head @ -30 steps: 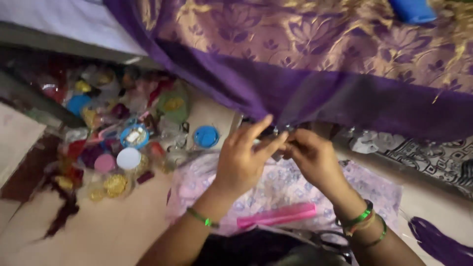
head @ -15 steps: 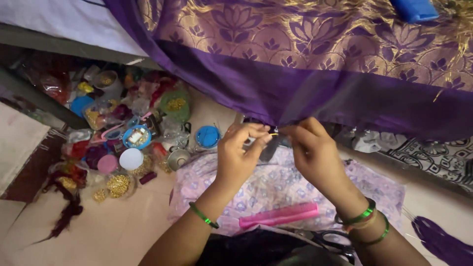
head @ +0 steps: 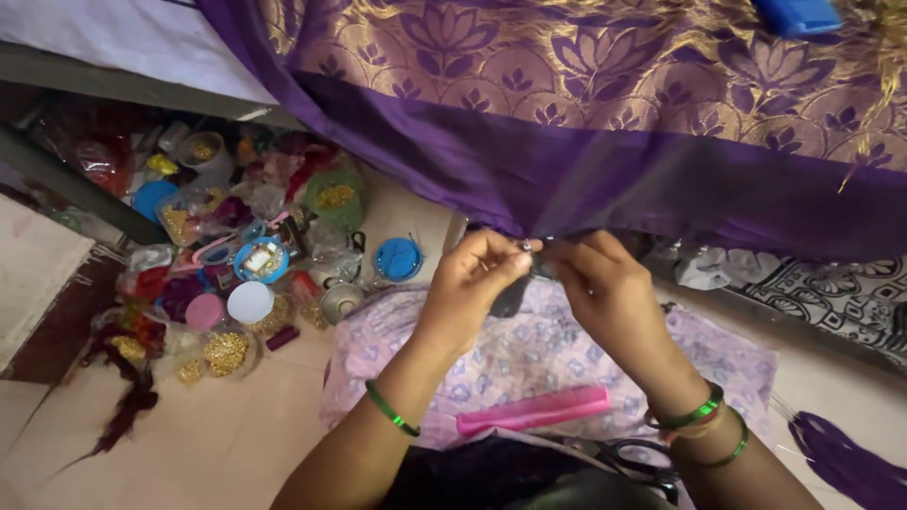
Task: Sewing decorative tassels and beads onto the border of a purple and gold fabric.
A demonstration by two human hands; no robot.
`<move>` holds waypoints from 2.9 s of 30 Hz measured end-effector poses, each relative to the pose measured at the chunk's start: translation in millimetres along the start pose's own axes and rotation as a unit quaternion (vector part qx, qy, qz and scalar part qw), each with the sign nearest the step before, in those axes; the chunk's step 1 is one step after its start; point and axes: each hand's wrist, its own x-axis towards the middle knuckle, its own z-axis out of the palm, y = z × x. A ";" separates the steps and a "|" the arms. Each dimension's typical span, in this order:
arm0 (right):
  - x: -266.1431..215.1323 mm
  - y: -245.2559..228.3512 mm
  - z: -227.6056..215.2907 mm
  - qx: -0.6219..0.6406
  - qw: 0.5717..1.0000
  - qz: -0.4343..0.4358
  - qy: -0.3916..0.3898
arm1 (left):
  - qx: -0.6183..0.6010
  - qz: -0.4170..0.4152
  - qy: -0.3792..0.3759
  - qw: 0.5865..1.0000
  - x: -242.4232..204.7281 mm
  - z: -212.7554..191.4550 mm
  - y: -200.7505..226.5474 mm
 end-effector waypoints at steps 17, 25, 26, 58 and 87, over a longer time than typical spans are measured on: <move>57.7 -36.3 -14.5 0.276 0.959 0.005 -0.069 | 0.636 0.422 0.125 0.633 -21.3 14.8 44.6; 58.9 -34.4 -14.3 0.169 0.977 -0.109 -0.071 | 0.636 0.389 0.078 0.662 -8.8 19.3 46.0; 54.5 -39.2 -16.4 0.109 0.985 -0.135 -0.008 | 0.499 0.276 0.062 0.819 -5.9 14.0 33.6; -7.0 -27.2 -4.7 0.117 0.992 -0.035 0.026 | 0.341 0.239 0.012 0.909 -19.6 12.4 31.3; -59.5 13.3 49.8 0.120 0.993 0.018 -0.009 | 0.077 -0.002 0.085 0.993 -13.2 -11.7 -44.2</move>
